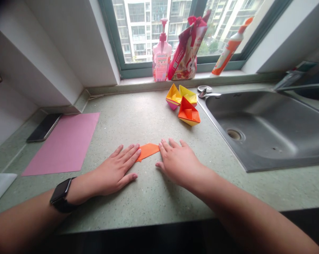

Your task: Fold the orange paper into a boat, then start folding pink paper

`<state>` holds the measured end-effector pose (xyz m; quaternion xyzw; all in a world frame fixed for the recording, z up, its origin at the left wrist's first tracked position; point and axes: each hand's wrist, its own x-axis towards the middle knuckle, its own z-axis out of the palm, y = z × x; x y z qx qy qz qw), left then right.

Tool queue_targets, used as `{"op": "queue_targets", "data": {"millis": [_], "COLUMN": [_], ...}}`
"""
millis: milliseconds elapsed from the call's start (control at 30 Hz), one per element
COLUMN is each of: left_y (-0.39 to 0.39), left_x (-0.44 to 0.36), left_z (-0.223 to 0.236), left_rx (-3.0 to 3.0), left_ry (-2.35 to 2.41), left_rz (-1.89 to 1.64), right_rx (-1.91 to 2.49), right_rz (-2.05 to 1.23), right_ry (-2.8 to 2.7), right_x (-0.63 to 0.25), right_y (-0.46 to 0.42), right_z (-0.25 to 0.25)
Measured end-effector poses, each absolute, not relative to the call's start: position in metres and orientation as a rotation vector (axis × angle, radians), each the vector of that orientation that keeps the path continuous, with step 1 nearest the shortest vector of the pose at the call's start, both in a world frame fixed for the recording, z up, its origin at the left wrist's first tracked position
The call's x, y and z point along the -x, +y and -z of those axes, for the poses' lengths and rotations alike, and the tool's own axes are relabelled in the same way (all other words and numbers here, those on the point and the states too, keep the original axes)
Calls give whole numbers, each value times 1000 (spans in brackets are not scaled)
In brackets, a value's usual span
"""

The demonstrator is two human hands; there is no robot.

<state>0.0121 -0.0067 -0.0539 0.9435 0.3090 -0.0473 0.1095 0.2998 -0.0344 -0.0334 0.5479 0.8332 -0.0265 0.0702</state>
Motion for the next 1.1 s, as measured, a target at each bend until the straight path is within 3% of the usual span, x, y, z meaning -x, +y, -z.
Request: {"op": "queue_targets", "data": {"millis": [500,633,767,933,1100], "left_y": [-53,-42,-14,8,12], "left_x": [56,45,11,-32,-28], "left_z": [39,19,3,18,28], "left_rx": [-2635,-2613,-2616,-2694,-2572], "left_ry": [1199,1224,1395,1215,1196], "left_rz": [287,113,-351,-189,-374], "right_rx": [-1658,-1671,-1699,-1767,-1875], "right_rz": [43,21,60,41,71], "right_ry": [2410,2385,2436,2446,2471], "right_x": [-305,-306,-302,-293,-288], "right_y": [-25,-23,-21,-19,-15], "right_z": [31,31,26,14,13]}}
